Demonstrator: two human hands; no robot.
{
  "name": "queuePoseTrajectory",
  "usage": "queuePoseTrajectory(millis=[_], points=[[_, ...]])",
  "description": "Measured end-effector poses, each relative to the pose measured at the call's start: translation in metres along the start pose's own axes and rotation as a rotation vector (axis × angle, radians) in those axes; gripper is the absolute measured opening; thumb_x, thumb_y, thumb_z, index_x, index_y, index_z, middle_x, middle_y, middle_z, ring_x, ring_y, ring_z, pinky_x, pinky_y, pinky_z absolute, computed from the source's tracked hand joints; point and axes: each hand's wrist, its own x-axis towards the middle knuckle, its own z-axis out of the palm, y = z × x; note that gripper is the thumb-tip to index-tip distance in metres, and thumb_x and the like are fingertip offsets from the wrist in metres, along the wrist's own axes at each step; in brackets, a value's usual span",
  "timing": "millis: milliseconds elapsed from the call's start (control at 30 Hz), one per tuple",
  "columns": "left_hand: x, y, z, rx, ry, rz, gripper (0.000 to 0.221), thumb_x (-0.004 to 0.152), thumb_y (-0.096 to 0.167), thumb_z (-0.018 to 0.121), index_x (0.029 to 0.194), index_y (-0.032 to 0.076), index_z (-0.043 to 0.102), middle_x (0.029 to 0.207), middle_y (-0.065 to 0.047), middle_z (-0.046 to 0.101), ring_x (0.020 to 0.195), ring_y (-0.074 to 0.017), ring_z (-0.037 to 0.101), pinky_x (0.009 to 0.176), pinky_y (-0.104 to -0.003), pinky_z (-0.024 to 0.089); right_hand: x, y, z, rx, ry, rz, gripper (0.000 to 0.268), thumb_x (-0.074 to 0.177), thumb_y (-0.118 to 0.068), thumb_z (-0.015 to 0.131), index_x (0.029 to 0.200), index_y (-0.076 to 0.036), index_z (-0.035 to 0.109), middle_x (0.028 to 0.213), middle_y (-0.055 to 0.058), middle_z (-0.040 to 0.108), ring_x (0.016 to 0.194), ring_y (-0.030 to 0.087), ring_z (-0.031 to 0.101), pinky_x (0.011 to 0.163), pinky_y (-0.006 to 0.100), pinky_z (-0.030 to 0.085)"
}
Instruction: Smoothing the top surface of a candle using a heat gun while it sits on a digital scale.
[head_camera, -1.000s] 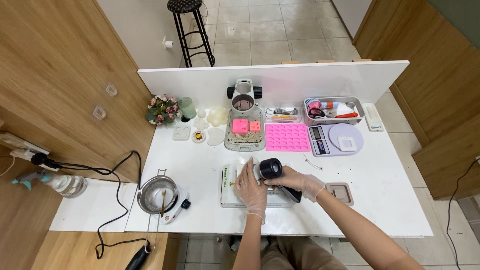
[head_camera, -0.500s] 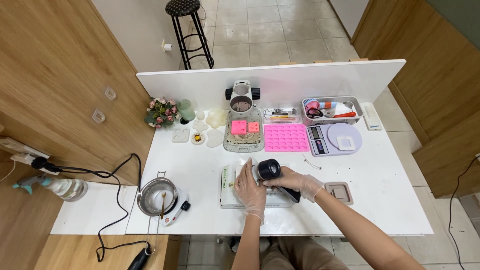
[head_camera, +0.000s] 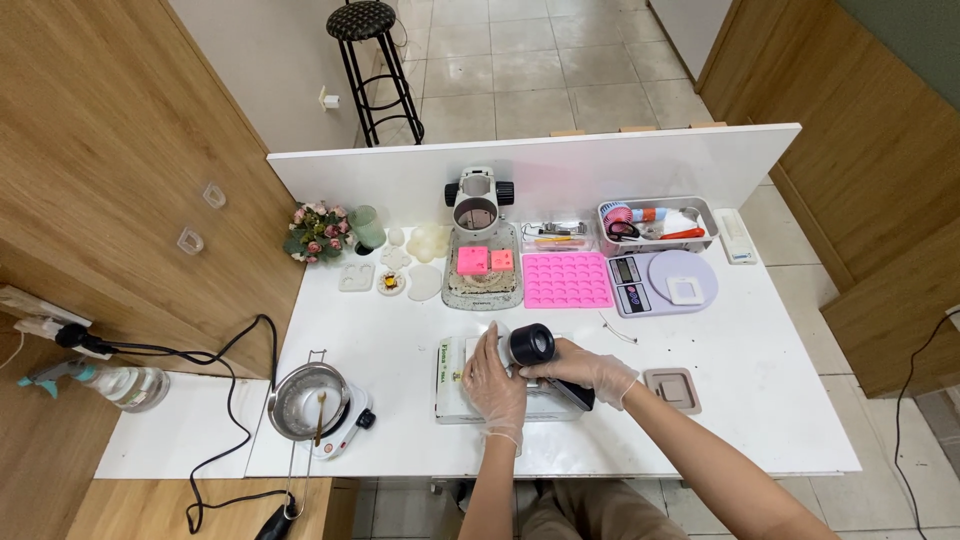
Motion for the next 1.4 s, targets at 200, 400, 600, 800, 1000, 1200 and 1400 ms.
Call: queuePoseTrajectory(millis=[200,400,600,800,1000,1200,1400], points=[[0.0,0.001,-0.001,0.006,0.005,0.012,0.088,0.074,0.012,0.08,0.151,0.026,0.04,0.142,0.001,0.055,0.136,-0.0177,0.047,0.112,-0.042,0.029,-0.003,-0.001,-0.001,-0.031,0.01,-0.007,0.057,0.074,-0.04,0.084,0.122,-0.012,0.072,0.105,0.002,0.075,0.092,0.01,0.065,0.085,0.028,0.054],[0.0,0.0,-0.002,0.016,0.003,0.015,0.09,0.073,0.012,0.08,0.152,0.026,0.04,0.142,0.0,0.055,0.135,-0.0187,0.048,0.112,-0.042,0.03,-0.012,-0.011,0.001,-0.006,0.017,0.016,0.058,0.073,-0.041,0.084,0.122,-0.012,0.073,0.105,0.003,0.075,0.093,0.011,0.065,0.086,0.028,0.053],[0.0,-0.001,-0.001,-0.002,0.01,0.036,0.092,0.071,0.01,0.079,0.152,0.025,0.039,0.143,-0.001,0.055,0.137,-0.0193,0.047,0.112,-0.042,0.03,-0.015,-0.014,0.001,0.019,0.011,0.016,0.058,0.073,-0.042,0.084,0.121,-0.013,0.073,0.105,0.002,0.075,0.093,0.011,0.064,0.086,0.028,0.053],[0.0,0.0,-0.002,0.013,-0.015,0.023,0.091,0.072,0.011,0.078,0.152,0.025,0.038,0.144,-0.001,0.054,0.136,-0.0192,0.046,0.113,-0.043,0.029,-0.016,-0.014,0.001,-0.011,0.019,0.009,0.056,0.074,-0.042,0.083,0.12,-0.011,0.073,0.102,0.003,0.074,0.091,0.011,0.064,0.084,0.029,0.053],[0.001,0.0,-0.003,0.022,-0.027,0.005,0.091,0.072,0.01,0.079,0.152,0.025,0.038,0.146,-0.001,0.052,0.138,-0.0187,0.045,0.114,-0.043,0.027,-0.01,-0.009,0.002,-0.017,0.029,0.031,0.055,0.074,-0.04,0.083,0.12,-0.012,0.072,0.101,0.003,0.074,0.088,0.012,0.064,0.082,0.029,0.053],[0.0,-0.004,0.001,0.035,-0.03,0.016,0.092,0.072,0.011,0.079,0.153,0.024,0.038,0.145,-0.001,0.054,0.138,-0.0187,0.046,0.113,-0.042,0.029,0.013,0.018,-0.001,-0.004,0.0,-0.046,0.054,0.075,-0.039,0.083,0.119,-0.009,0.074,0.101,0.003,0.075,0.089,0.012,0.065,0.083,0.03,0.055],[0.001,-0.006,0.004,0.039,-0.002,0.035,0.091,0.071,0.013,0.08,0.152,0.024,0.039,0.144,-0.001,0.055,0.136,-0.0177,0.047,0.111,-0.041,0.029,0.012,0.018,-0.001,-0.03,0.034,-0.037,0.052,0.078,-0.037,0.084,0.12,-0.009,0.072,0.103,0.004,0.075,0.091,0.012,0.065,0.085,0.03,0.053]])
